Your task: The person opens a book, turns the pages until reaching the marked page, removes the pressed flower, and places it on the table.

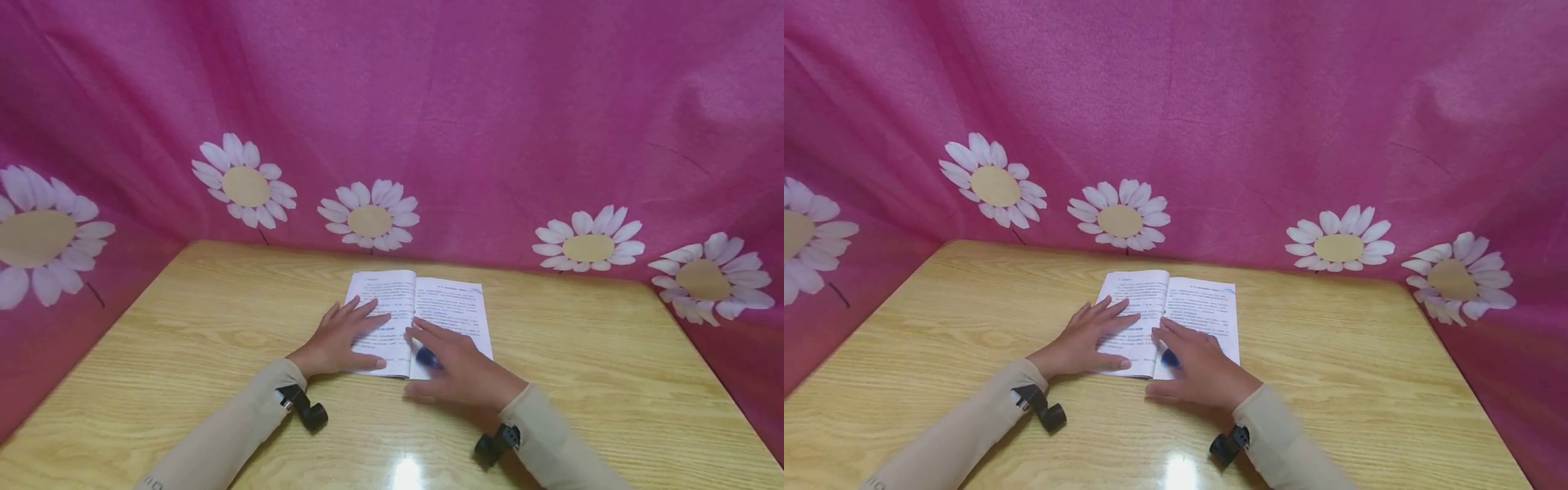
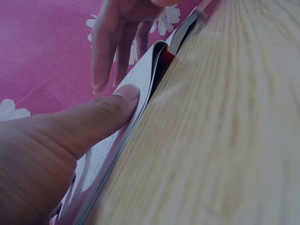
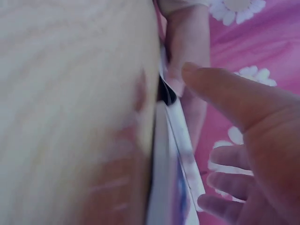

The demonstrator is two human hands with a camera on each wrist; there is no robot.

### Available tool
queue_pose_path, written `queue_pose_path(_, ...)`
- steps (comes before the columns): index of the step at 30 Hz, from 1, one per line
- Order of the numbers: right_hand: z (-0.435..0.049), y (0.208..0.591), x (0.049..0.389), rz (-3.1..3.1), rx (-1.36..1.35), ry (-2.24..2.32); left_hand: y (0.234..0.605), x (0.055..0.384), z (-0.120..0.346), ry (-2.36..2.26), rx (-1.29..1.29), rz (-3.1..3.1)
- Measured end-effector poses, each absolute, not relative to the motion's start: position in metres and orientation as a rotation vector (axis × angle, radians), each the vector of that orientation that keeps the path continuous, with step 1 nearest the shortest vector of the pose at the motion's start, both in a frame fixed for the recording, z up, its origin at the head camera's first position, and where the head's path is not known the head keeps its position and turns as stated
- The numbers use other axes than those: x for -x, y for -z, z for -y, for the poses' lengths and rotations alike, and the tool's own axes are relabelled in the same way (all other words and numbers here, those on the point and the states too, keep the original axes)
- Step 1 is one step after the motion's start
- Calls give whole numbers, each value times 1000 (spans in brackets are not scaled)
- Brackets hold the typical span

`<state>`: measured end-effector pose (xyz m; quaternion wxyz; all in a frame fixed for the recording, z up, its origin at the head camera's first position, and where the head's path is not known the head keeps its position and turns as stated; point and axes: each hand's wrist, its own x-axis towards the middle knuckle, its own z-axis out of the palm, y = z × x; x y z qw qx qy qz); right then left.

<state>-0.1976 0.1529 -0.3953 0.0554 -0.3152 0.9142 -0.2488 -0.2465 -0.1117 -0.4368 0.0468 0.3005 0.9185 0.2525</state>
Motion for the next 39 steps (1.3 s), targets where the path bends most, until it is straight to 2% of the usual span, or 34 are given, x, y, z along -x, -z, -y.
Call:
queue_pose_path(10, -179, 378, 202, -2755, 545, 587, 435, 246, 110, -765, -877, -2792)
queue_pose_path(22, -193, 374, 208, -2800, 492, 424, 430, 243, 109, -772, -871, -2790)
queue_pose_path(39, -195, 376, 211, -2752, 434, 528, 430, 243, 108, -750, -876, -2795)
